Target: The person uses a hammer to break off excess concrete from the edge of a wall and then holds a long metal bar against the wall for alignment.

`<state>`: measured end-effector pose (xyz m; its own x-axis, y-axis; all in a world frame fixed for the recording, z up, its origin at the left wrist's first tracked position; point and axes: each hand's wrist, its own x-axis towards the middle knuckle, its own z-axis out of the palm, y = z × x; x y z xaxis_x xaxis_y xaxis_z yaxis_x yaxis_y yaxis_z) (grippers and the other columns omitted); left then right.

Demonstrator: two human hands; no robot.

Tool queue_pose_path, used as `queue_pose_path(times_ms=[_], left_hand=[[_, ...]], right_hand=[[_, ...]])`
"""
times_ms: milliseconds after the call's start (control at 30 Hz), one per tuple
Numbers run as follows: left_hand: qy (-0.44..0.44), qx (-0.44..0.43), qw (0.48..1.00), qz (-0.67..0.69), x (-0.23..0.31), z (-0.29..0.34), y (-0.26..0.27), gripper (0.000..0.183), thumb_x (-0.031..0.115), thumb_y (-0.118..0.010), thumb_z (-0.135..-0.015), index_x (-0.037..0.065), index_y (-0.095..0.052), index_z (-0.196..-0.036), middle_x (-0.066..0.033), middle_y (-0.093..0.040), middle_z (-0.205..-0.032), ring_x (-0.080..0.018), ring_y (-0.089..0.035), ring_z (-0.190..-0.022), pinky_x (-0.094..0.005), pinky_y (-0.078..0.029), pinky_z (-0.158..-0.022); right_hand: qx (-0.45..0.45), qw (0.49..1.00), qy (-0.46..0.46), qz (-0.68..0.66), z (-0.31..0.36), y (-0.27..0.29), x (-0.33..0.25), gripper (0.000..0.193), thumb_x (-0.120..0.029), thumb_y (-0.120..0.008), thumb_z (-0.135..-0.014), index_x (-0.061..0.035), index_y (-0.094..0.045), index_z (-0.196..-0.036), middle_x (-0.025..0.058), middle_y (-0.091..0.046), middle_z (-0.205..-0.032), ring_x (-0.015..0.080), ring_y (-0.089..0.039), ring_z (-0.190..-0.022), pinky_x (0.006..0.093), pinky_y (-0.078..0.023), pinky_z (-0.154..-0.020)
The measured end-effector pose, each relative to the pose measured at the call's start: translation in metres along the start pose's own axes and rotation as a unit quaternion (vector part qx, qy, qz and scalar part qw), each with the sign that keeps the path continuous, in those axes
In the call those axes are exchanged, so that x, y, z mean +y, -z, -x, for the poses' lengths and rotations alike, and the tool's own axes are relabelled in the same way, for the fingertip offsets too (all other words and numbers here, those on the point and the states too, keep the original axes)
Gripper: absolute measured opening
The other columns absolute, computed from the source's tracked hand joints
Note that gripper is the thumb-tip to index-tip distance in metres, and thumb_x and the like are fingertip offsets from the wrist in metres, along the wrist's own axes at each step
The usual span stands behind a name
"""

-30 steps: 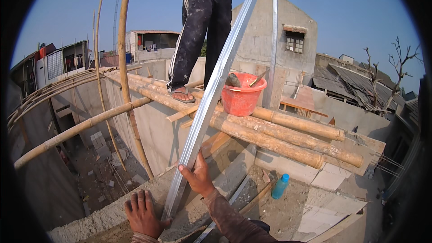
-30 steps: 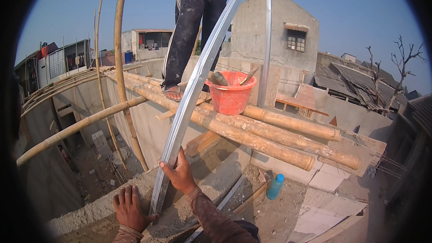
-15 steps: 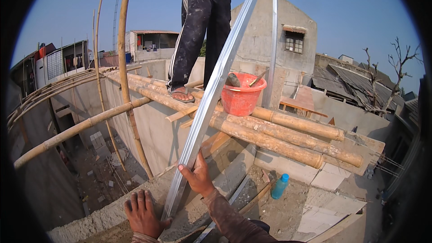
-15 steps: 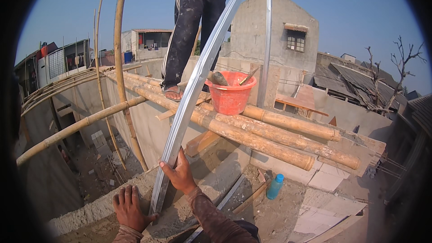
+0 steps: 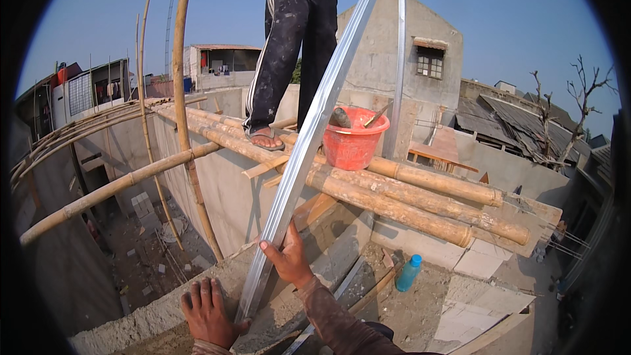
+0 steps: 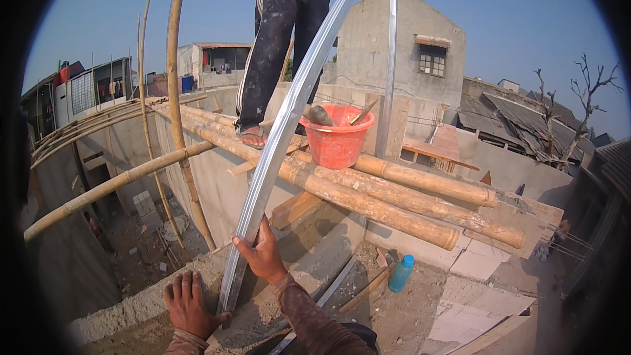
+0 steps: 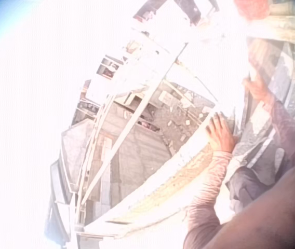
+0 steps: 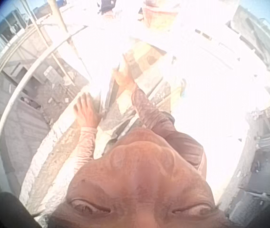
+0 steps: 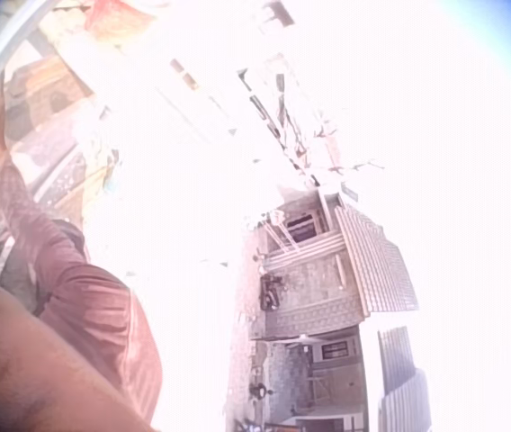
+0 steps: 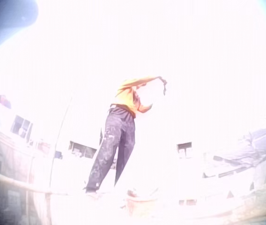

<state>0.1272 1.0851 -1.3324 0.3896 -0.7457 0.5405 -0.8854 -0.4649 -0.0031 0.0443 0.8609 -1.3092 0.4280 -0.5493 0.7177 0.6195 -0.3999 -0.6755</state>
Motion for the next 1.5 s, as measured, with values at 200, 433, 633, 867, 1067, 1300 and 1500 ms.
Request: queue_pose_path(times_ms=[200,433,633,867,1067,1300,1500], left_hand=[[0.005,-0.013,1.0,-0.009,0.0008,-0.0006,0.0022,0.116,0.05,-0.094,-0.045,-0.001,-0.047,-0.137,-0.0204,-0.05,-0.137,-0.0361,-0.043,-0.133,-0.0545,-0.027,-0.112],[0.006,-0.011,1.0,-0.007,0.0013,-0.001,0.0023,0.116,0.05,-0.094,-0.044,-0.001,-0.046,-0.137,-0.0203,-0.05,-0.137,-0.0358,-0.043,-0.133,-0.0539,-0.027,-0.113],[0.0,-0.004,1.0,-0.011,0.0007,0.0002,0.0014,0.117,0.05,-0.094,-0.044,0.0,-0.046,-0.137,-0.0203,-0.05,-0.136,-0.0359,-0.044,-0.132,-0.0547,-0.028,-0.111],[-0.004,0.0,1.0,-0.005,-0.0009,-0.0003,0.0008,0.118,0.05,-0.095,-0.042,-0.001,-0.046,-0.137,-0.0202,-0.051,-0.134,-0.0365,-0.045,-0.131,-0.0553,-0.029,-0.11],[0.002,-0.006,1.0,-0.001,-0.0021,-0.0005,-0.0003,0.118,0.05,-0.095,-0.042,-0.001,-0.046,-0.136,-0.0209,-0.051,-0.135,-0.0371,-0.044,-0.132,-0.0555,-0.029,-0.11],[-0.004,0.001,1.0,-0.009,-0.0012,0.0011,-0.0012,0.118,0.051,-0.094,-0.044,-0.001,-0.046,-0.138,-0.0213,-0.049,-0.138,-0.0374,-0.044,-0.133,-0.0557,-0.028,-0.111],[0.0,-0.006,1.0,-0.013,-0.0014,0.0005,-0.0014,0.118,0.051,-0.094,-0.044,-0.001,-0.046,-0.138,-0.0213,-0.049,-0.139,-0.037,-0.043,-0.133,-0.0556,-0.027,-0.112]], right_hand=[[0.002,1.0,-0.008,-0.003,0.0005,-0.0003,0.0003,0.056,-0.017,-0.069,-0.092,-0.0005,-0.039,-0.137,0.0057,-0.06,-0.104,0.0125,-0.061,-0.095,0.03,-0.051,-0.086],[0.012,1.0,0.001,0.0,0.0004,-0.0009,0.001,0.056,-0.017,-0.069,-0.092,-0.0006,-0.039,-0.136,0.0057,-0.06,-0.104,0.0126,-0.061,-0.095,0.0302,-0.051,-0.086],[0.004,1.0,-0.002,0.003,0.0004,0.0,0.0017,0.055,-0.017,-0.069,-0.091,-0.0004,-0.04,-0.135,0.0056,-0.059,-0.104,0.0127,-0.06,-0.095,0.0302,-0.051,-0.085],[0.008,1.0,0.007,0.002,-0.0006,-0.0006,0.0027,0.055,-0.018,-0.069,-0.092,-0.0006,-0.04,-0.135,0.0049,-0.06,-0.103,0.012,-0.06,-0.094,0.0299,-0.051,-0.084],[0.005,1.0,-0.001,-0.011,0.0001,-0.0012,0.0027,0.057,-0.017,-0.069,-0.092,-0.0007,-0.039,-0.137,0.0043,-0.059,-0.104,0.0113,-0.06,-0.095,0.0292,-0.051,-0.085],[0.005,1.0,-0.003,-0.006,0.0004,-0.0018,0.0009,0.057,-0.016,-0.068,-0.092,0.0001,-0.038,-0.138,0.0057,-0.057,-0.108,0.0117,-0.06,-0.096,0.0296,-0.051,-0.085],[-0.005,1.0,-0.004,0.001,-0.0003,0.0002,0.002,0.055,-0.015,-0.068,-0.092,0.0007,-0.038,-0.136,0.0061,-0.058,-0.106,0.0119,-0.06,-0.095,0.0297,-0.051,-0.084]])
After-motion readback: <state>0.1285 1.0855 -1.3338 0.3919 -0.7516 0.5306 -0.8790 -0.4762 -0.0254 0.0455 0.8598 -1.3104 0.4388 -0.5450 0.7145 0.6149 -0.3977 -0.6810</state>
